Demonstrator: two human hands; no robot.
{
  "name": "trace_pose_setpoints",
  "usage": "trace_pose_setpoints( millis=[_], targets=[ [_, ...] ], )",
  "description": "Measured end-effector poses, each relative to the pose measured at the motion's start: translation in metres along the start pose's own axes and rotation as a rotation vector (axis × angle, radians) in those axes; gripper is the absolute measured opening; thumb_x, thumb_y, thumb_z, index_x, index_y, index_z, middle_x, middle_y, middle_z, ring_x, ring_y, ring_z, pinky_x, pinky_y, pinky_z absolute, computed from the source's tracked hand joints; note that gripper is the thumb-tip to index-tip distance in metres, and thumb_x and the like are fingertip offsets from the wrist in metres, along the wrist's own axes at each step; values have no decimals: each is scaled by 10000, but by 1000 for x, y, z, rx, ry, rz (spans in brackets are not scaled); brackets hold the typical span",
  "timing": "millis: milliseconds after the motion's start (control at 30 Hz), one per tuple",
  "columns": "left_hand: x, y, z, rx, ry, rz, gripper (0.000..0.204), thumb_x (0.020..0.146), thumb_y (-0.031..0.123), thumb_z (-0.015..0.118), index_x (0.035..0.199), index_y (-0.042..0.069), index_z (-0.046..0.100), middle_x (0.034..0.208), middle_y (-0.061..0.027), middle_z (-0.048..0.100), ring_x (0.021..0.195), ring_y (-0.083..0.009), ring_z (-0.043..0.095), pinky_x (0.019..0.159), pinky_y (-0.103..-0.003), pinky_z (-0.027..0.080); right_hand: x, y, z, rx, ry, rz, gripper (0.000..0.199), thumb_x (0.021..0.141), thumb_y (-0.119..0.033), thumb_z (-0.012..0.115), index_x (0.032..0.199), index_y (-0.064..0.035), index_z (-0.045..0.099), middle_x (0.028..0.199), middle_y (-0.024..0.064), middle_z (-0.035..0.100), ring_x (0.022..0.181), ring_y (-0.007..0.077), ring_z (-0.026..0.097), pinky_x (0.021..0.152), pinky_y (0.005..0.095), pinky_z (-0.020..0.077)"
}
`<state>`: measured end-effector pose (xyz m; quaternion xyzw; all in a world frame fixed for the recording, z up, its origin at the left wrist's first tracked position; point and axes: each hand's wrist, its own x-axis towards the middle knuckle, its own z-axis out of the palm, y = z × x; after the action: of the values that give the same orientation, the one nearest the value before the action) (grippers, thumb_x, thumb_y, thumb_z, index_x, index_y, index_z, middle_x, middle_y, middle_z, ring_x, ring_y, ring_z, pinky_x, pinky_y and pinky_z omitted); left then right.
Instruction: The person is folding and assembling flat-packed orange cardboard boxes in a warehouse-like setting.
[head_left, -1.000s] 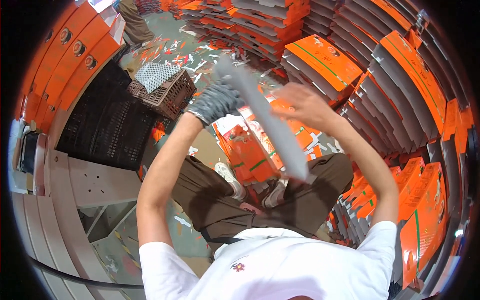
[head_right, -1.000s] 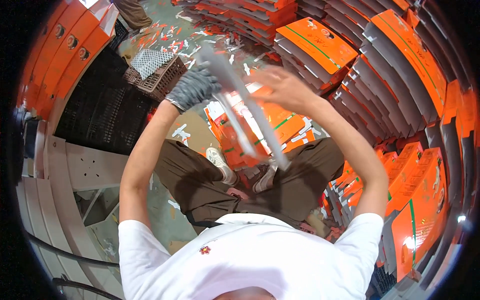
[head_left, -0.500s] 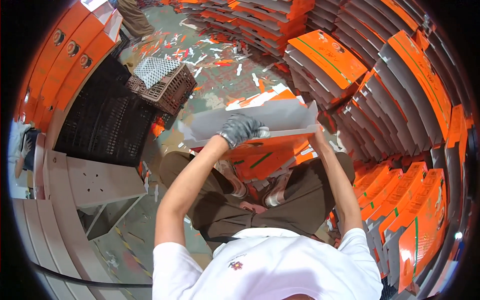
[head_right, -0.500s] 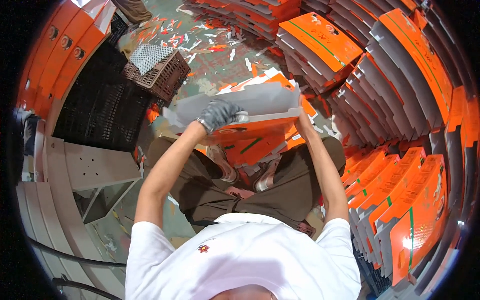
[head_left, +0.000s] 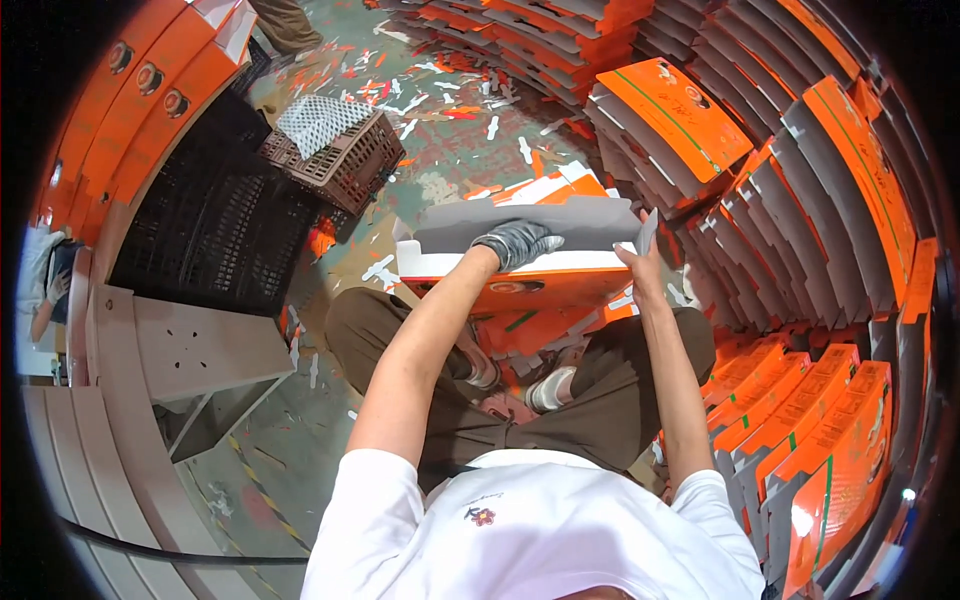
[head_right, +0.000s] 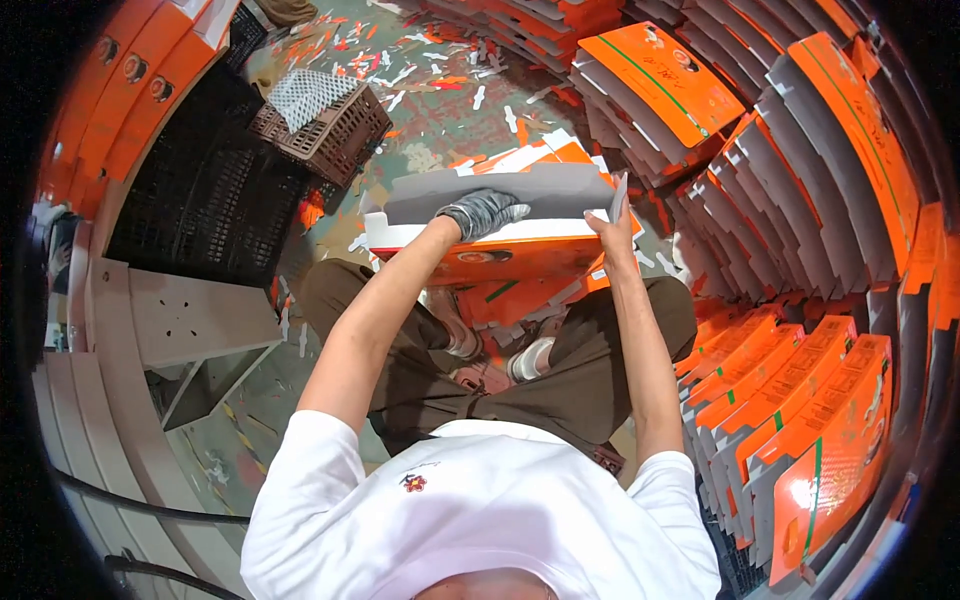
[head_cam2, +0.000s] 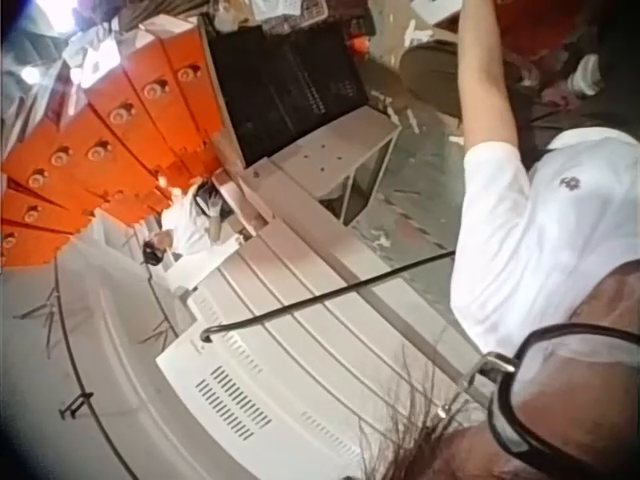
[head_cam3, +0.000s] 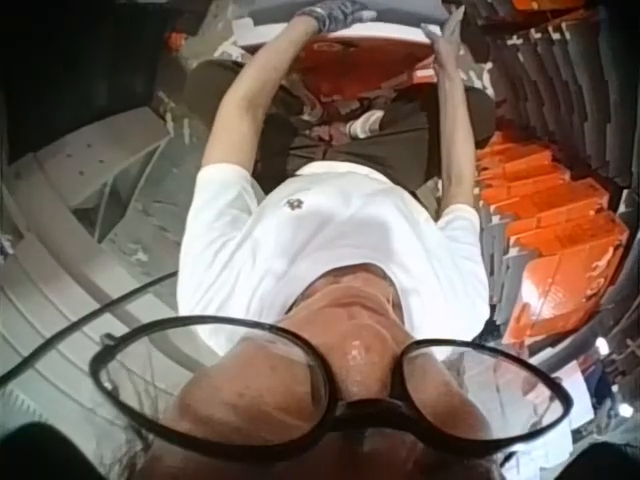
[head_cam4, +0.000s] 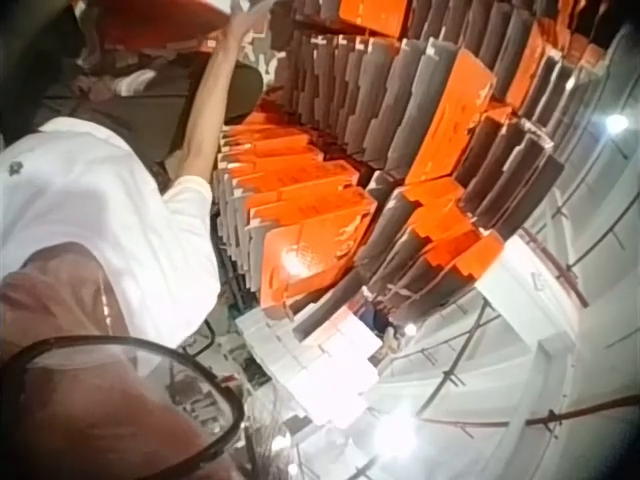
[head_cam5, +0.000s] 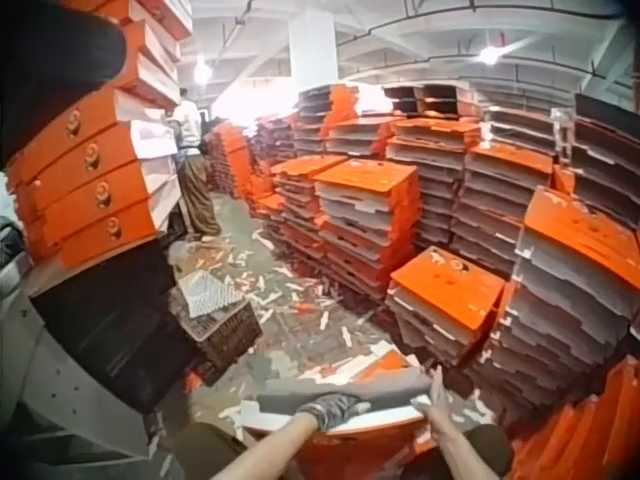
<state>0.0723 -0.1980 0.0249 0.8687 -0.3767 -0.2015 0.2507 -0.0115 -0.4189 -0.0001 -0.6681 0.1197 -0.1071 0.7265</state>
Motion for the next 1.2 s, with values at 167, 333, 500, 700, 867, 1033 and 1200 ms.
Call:
trace_pose_setpoints(
  millis=[167, 333, 500, 700, 867, 1033, 1200],
  targets=[
    [-29, -17, 1, 572, 445, 431, 247, 833, 185, 436, 1048, 175, 558, 1095, -66, 547, 1038, -238, 497, 877, -333, 404, 8, 13, -6, 38, -16, 47, 829, 638, 133, 545, 1356, -103, 207, 1383, 59, 249, 1252, 189, 270, 1011, 297, 229],
    [-119, -32, -53, 474, 1230, -94, 546, 744, 192, 612, 1238, 73, 414, 1256, -125, 400, 1155, -248, 366, 986, -364, 257, 9, 14, -34, 61, 38, 2, 785, 687, 49, 587, 1357, -96, 205, 1362, 75, 279, 1226, 187, 306, 1007, 296, 232],
    [-136, -113, -14, -1154, 673, -192, 473, 703, 156, 686, 1126, 95, 484, 996, -15, 512, 928, -124, 493, 803, -279, 407, 7, 12, -26, 58, -51, 18, 796, 710, -9, 610, 1369, -110, 174, 1354, 91, 282, 1221, 194, 308, 998, 289, 230],
    [-135, -121, -22, -1214, 287, -51, 569, 677, 532, 652, 1033, 119, 489, 930, 23, 506, 895, -122, 501, 765, -283, 418, 5, 22, -42, 57, -28, -10, 833, 708, -22, 638, 1373, -103, 142, 1336, 91, 297, 1206, 200, 318, 1003, 298, 223],
    [-112, -143, -7, -1153, 573, -337, 491, 701, 362, 695, 1047, 95, 472, 897, 10, 499, 830, -106, 505, 726, -240, 423, -1, 22, -43, 118, -106, 18, 817, 724, -40, 633, 1375, -122, 146, 1323, 83, 314, 1175, 194, 351, 985, 308, 257],
    [-128, -147, 7, -1276, 516, -231, 546, 764, 541, 545, 1069, 93, 478, 924, -18, 515, 858, -138, 517, 765, -304, 444, -2, 13, -44, 298, -96, 83, 697, 778, -24, 556, 1366, -127, 197, 1306, 79, 342, 1148, 175, 383, 955, 290, 302],
    [-128, -129, 7, -1220, 668, -298, 432, 780, 348, 617, 1075, 67, 474, 976, -38, 524, 862, -146, 528, 712, -292, 456, -7, 14, -43, 326, -123, 96, 631, 815, -34, 495, 1364, -152, 207, 1266, 74, 386, 1119, 172, 413, 940, 306, 330]
  ],
)
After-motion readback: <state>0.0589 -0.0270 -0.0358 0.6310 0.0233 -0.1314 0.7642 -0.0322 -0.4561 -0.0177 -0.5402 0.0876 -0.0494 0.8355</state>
